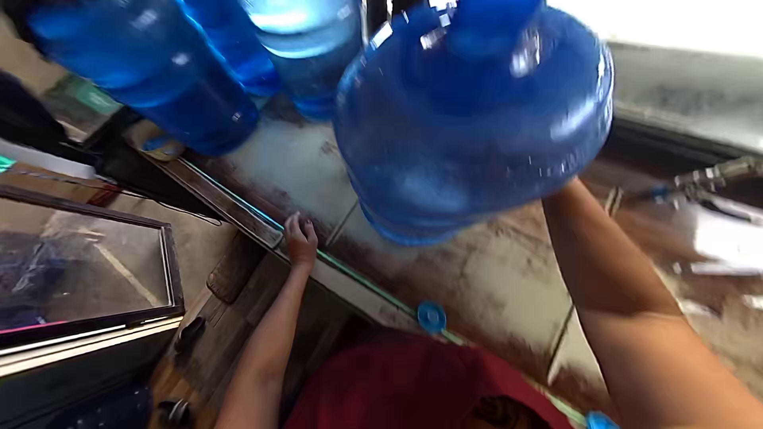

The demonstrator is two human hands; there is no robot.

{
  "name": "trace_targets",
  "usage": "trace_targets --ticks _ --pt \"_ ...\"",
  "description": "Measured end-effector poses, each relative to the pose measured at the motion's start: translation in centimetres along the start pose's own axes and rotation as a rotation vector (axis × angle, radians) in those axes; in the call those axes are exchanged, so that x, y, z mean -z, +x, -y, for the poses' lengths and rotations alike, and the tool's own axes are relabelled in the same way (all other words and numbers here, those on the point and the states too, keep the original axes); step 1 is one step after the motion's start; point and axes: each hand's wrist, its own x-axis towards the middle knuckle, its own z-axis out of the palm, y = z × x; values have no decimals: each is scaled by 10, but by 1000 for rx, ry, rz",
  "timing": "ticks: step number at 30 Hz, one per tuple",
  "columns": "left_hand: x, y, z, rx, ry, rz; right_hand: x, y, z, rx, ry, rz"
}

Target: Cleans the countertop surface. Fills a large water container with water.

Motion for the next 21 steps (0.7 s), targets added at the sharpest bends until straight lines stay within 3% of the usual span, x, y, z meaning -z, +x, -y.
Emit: trace_targets --ticks 5,9,15,21 --pt "-10 1 18 -139 -43 -49 12 -86 -41 40 -6 18" --pt "-9 3 20 -174 -50 -57 -12 -167 -65 158 117 41" --pt "-10 0 21 -188 -51 -31 -81 -290 -38 297 60 448" --pt "-8 -1 26 -278 -66 -42 -137 -325 -18 166 -124 447"
